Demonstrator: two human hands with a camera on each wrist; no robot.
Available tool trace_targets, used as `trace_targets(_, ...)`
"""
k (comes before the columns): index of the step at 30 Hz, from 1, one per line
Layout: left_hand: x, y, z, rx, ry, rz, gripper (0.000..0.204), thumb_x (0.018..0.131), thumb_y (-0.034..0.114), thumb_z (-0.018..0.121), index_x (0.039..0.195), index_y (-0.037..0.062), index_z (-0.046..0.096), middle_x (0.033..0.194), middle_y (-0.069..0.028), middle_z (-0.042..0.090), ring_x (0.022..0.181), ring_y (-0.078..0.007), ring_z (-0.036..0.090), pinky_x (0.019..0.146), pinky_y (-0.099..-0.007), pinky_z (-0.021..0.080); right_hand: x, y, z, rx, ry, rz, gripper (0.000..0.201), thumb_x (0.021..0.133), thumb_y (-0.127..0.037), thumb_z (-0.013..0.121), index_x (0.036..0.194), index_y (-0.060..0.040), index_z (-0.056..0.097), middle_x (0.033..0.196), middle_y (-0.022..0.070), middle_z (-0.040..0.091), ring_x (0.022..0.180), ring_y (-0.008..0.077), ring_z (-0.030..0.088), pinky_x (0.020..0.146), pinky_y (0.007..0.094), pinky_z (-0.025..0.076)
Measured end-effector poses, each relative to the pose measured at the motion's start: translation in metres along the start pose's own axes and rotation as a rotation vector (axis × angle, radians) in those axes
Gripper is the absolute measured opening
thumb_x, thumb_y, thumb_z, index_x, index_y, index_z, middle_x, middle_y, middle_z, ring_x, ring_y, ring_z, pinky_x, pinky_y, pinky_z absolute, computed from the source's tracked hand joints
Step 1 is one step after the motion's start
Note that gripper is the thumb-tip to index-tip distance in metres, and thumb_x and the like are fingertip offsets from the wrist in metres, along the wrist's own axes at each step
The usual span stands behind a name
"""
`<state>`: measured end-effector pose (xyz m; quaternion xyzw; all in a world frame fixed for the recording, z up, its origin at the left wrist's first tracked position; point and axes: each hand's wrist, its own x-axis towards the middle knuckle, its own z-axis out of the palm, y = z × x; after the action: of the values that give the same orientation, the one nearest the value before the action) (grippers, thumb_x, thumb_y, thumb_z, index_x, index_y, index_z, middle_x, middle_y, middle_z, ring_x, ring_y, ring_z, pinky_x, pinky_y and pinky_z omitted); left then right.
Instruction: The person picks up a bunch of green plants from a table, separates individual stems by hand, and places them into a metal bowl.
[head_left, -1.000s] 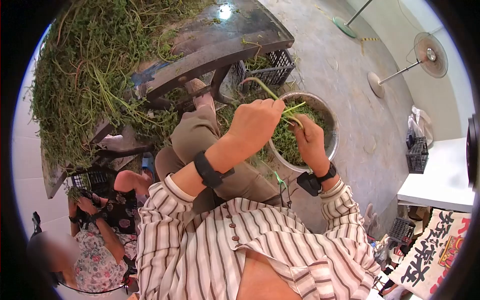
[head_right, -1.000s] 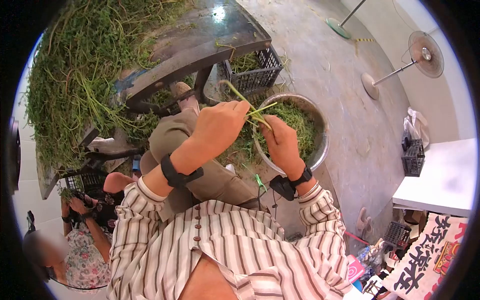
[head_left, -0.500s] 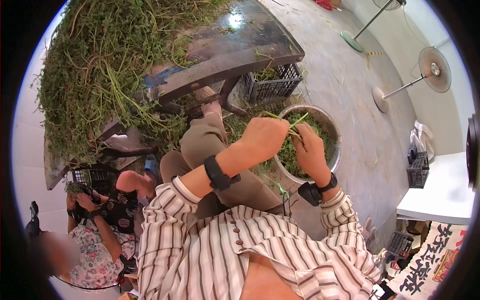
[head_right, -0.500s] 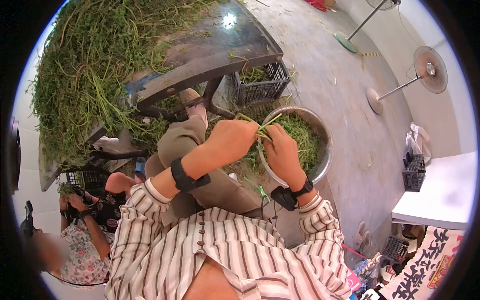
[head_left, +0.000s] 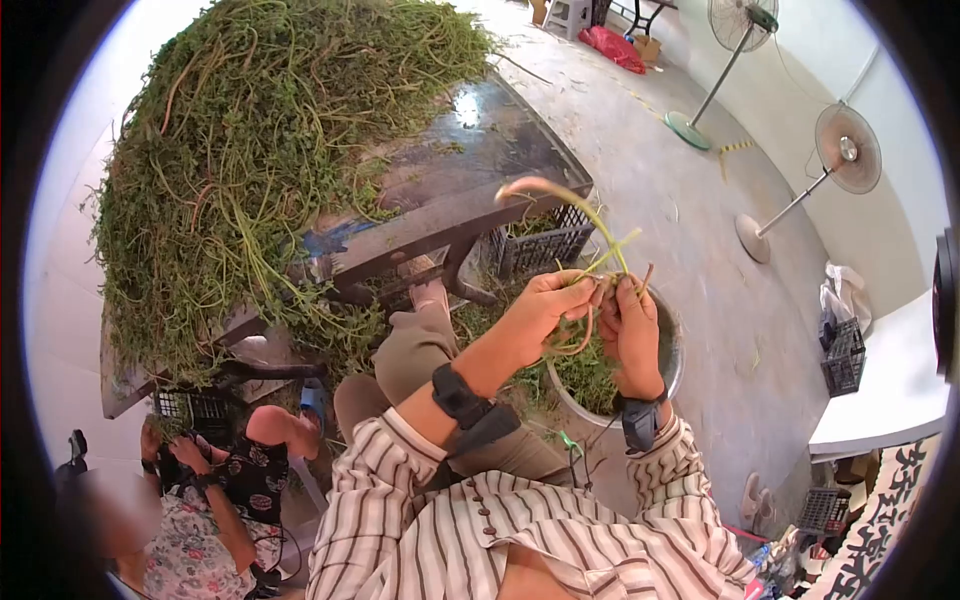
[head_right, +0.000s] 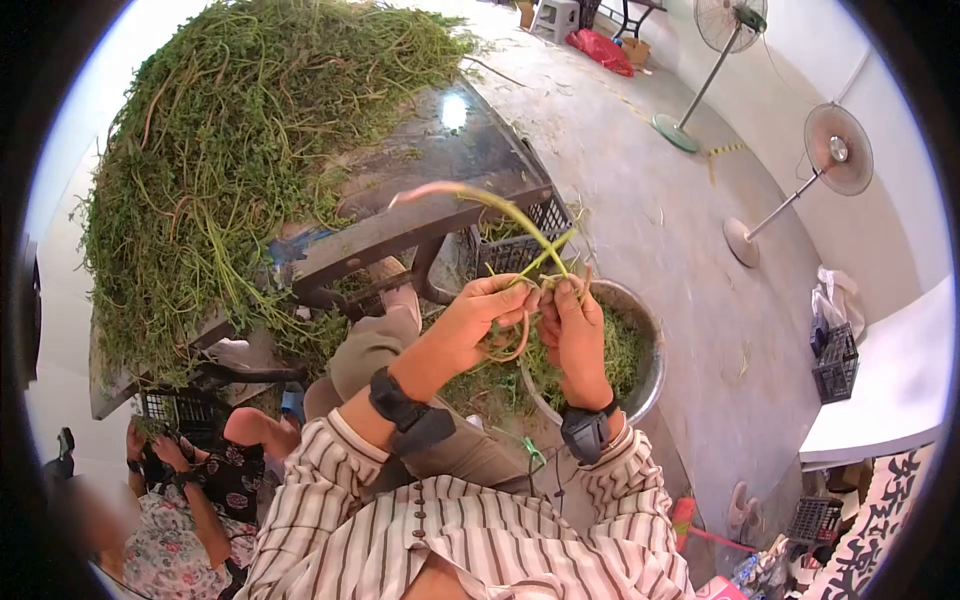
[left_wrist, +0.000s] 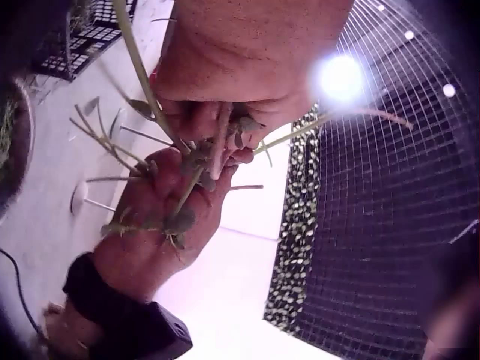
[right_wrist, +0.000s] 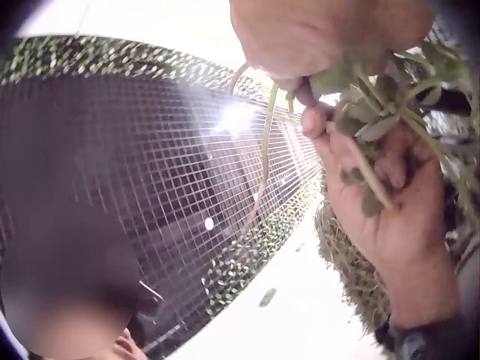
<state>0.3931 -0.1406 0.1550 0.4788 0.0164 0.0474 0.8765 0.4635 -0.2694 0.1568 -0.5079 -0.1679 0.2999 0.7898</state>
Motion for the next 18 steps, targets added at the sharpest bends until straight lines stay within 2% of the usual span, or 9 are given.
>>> trace_targets(2, 0.001, 0.005, 0.008, -0.105, 0.0, -0.076, 0.021, 0.092, 0.025, 0.051, 0.084, 0.0056, 0.057, 0.063, 0.0065, 0.042, 0.057, -0.0021, 0.036, 0.054, -0.0177, 0.029, 0.008, -0.001, -0.002, -0.102, 0.108, -0.081, 0.021, 0.095, -0.026, 0.047, 0.089, -0.0063, 0.052, 0.062, -0.0064, 0.042, 0.049, 0.0004, 0.034, 0.042, 0.0162, 0.024)
trace_targets(6, -0.012, 0.022, 0.018, 0.412, 0.042, -0.025, 0.024, 0.092, 0.029, 0.052, 0.083, 0.0074, 0.056, 0.062, 0.0072, 0.037, 0.055, -0.0024, 0.031, 0.05, -0.0194, 0.026, 0.02, -0.007, -0.014, -0.213, 0.227, -0.161, 0.017, 0.094, -0.025, 0.05, 0.09, -0.0085, 0.054, 0.065, -0.0071, 0.045, 0.052, -0.0012, 0.034, 0.043, 0.0152, 0.026)
trace_targets(8, -0.02, 0.032, 0.011, 0.487, 0.09, -0.066, 0.028, 0.092, 0.033, 0.052, 0.079, 0.0072, 0.055, 0.062, 0.0066, 0.038, 0.057, -0.0024, 0.032, 0.05, -0.0205, 0.027, 0.021, -0.007, -0.026, -0.241, 0.238, -0.16, 0.018, 0.094, -0.024, 0.05, 0.091, -0.0072, 0.054, 0.066, -0.0066, 0.044, 0.053, -0.0006, 0.034, 0.045, 0.0162, 0.028)
trace_targets(10, -0.026, 0.041, 0.002, 0.644, 0.129, 0.125, 0.029, 0.091, 0.032, 0.052, 0.076, 0.0077, 0.056, 0.063, 0.0056, 0.042, 0.057, -0.0028, 0.034, 0.05, -0.0199, 0.028, 0.018, -0.004, -0.033, -0.45, 0.209, -0.196, 0.021, 0.095, -0.023, 0.048, 0.091, -0.0038, 0.054, 0.068, -0.0055, 0.045, 0.055, 0.0012, 0.035, 0.049, 0.0176, 0.031)
trace_targets(12, -0.034, 0.052, 0.003, 0.744, 0.218, 0.167, 0.025, 0.091, 0.028, 0.053, 0.083, 0.0054, 0.06, 0.062, 0.0054, 0.044, 0.056, -0.0033, 0.035, 0.05, -0.0203, 0.029, 0.014, -0.001, -0.035, -0.512, 0.191, -0.216, 0.022, 0.095, -0.023, 0.048, 0.089, -0.0022, 0.054, 0.068, -0.004, 0.045, 0.057, 0.0035, 0.036, 0.052, 0.0194, 0.033)
trace_targets(14, -0.036, 0.061, 0.006, 0.868, 0.359, 0.4, 0.021, 0.091, 0.022, 0.054, 0.097, 0.0035, 0.062, 0.06, 0.0022, 0.045, 0.057, -0.0033, 0.037, 0.05, -0.0215, 0.031, 0.011, 0.0, -0.035, -0.575, 0.174, -0.241, 0.024, 0.095, -0.022, 0.047, 0.088, -0.0006, 0.053, 0.068, -0.0025, 0.045, 0.059, 0.0058, 0.038, 0.054, 0.0212, 0.035)
trace_targets(15, -0.035, 0.065, 0.005, 1.078, 0.429, 0.443, 0.025, 0.089, 0.015, 0.055, 0.111, 0.0041, 0.059, 0.064, -0.0054, 0.054, 0.056, -0.0072, 0.046, 0.05, -0.0245, 0.036, 0.008, -0.001, -0.034, -0.699, 0.141, -0.284, 0.024, 0.095, -0.022, 0.047, 0.087, 0.0002, 0.053, 0.067, -0.0004, 0.045, 0.061, 0.0078, 0.039, 0.056, 0.0227, 0.036)
trace_targets(16, -0.034, 0.067, 0.002, 1.079, 0.436, 0.444, 0.025, 0.089, 0.015, 0.055, 0.111, 0.0041, 0.059, 0.064, -0.0054, 0.054, 0.056, -0.0072, 0.046, 0.05, -0.0245, 0.036, 0.006, -0.003, -0.032, -0.823, 0.105, -0.329, 0.025, 0.095, -0.022, 0.047, 0.087, 0.0009, 0.053, 0.067, 0.0016, 0.045, 0.063, 0.0098, 0.041, 0.058, 0.0241, 0.037)
trace_targets(18, -0.033, 0.066, -0.008, 1.496, 0.431, 0.471, 0.026, 0.086, 0.011, 0.055, 0.111, 0.0057, 0.058, 0.072, -0.0137, 0.06, 0.055, -0.0175, 0.054, 0.05, -0.0291, 0.04, 0.0, -0.01, -0.022, -0.836, 0.061, -0.367, 0.025, 0.095, -0.022, 0.047, 0.087, 0.001, 0.053, 0.068, 0.0032, 0.045, 0.063, 0.0109, 0.041, 0.058, 0.0251, 0.037)
